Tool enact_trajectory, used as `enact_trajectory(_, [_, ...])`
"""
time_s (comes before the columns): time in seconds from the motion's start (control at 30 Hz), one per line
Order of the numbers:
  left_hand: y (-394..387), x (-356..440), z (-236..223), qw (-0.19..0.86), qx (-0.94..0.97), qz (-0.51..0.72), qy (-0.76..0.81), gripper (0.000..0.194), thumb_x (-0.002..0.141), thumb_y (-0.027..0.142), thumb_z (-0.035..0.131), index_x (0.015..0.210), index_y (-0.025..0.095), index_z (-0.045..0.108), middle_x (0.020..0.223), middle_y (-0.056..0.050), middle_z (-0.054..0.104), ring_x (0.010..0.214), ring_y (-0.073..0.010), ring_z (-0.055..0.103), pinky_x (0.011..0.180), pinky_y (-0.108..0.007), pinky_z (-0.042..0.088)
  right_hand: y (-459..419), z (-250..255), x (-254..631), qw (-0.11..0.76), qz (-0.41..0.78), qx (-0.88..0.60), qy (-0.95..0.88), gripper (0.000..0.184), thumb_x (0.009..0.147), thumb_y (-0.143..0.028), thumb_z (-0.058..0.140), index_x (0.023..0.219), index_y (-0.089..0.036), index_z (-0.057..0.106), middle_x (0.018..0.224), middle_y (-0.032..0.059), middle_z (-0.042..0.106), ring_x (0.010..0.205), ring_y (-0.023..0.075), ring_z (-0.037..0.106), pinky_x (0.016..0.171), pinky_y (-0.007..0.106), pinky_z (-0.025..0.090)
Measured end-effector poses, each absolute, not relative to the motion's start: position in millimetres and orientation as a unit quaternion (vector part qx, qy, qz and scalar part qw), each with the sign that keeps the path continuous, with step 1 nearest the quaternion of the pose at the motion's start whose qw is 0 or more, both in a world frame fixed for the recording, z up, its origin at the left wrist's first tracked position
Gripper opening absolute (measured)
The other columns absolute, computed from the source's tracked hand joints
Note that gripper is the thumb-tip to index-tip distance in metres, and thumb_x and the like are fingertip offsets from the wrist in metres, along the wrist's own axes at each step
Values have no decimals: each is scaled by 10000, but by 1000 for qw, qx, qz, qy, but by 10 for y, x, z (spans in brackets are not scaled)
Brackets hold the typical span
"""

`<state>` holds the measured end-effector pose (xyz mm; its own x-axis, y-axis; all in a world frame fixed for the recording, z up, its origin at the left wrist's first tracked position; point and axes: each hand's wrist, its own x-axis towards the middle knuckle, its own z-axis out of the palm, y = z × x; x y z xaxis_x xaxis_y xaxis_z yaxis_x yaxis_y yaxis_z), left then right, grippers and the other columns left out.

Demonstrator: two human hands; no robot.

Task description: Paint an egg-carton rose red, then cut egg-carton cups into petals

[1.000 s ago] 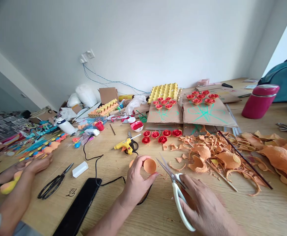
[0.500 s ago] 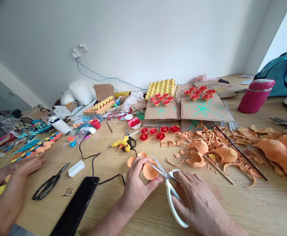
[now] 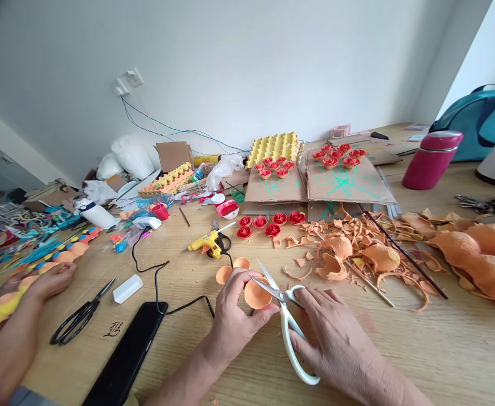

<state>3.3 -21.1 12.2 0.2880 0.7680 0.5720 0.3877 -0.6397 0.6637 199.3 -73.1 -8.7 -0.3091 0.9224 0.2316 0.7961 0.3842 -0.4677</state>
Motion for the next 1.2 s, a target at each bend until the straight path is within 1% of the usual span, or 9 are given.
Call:
enact_trajectory(0.2, [-198, 14, 115, 226, 772, 478, 353, 377, 728, 298, 827, 1013, 218, 593, 988, -35, 657, 947, -213, 626, 870, -342, 508, -742, -72, 2007, 230, 130, -529, -806, 140, 931, -314, 517, 842, -217, 469, 764, 9, 569, 678, 181, 526, 663, 342, 427])
enact_trajectory(0.33, [-185, 3, 97, 228, 773, 480, 347, 390, 737, 326, 815, 1038, 209, 596, 991, -49, 655, 951, -218, 631, 871, -349, 515, -759, -58, 2021, 231, 133, -526, -808, 116, 932, -291, 510, 854, -211, 480, 744, 3, 567, 658, 169, 520, 656, 328, 421])
enact_trajectory(0.47, [-173, -7, 102, 234, 776, 475, 343, 377, 746, 345, 804, 1035, 206, 606, 989, -54, 662, 951, -223, 640, 869, -355, 523, -779, -52, 2048, 236, 137, -530, -803, 118, 931, -309, 527, 883, -204, 502, 753, 8, 581, 676, 170, 534, 645, 314, 416])
enact_trajectory(0.7, [-154, -25, 107, 245, 780, 470, 334, 353, 738, 290, 790, 1029, 207, 609, 993, -52, 666, 950, -219, 643, 872, -354, 531, -789, -42, 2075, 221, 137, -529, -808, 123, 938, -321, 536, 895, -206, 524, 756, 7, 595, 693, 171, 543, 653, 308, 411])
enact_trajectory(0.93, [-149, -50, 128, 295, 768, 454, 342, 338, 709, 195, 757, 1017, 199, 618, 980, -53, 648, 948, -220, 625, 892, -369, 527, -781, -65, 2126, 209, 119, -520, -820, 223, 979, -395, 488, 846, -218, 518, 730, 10, 600, 663, 173, 542, 635, 312, 397])
enact_trajectory(1.1, [-138, -67, 145, 312, 767, 446, 341, 332, 697, 189, 756, 1002, 188, 625, 972, -64, 648, 932, -226, 620, 892, -385, 526, -759, -48, 2151, 219, 100, -503, -830, 247, 983, -395, 490, 806, -223, 497, 699, 2, 599, 627, 160, 544, 616, 301, 398])
enact_trajectory(1.2, [-132, -80, 153, 313, 769, 440, 342, 344, 689, 191, 757, 1008, 181, 628, 1004, -80, 649, 957, -239, 617, 900, -398, 523, -741, -28, 2165, 215, 84, -498, -836, 252, 981, -389, 499, 788, -227, 487, 680, -6, 595, 607, 155, 544, 599, 297, 391])
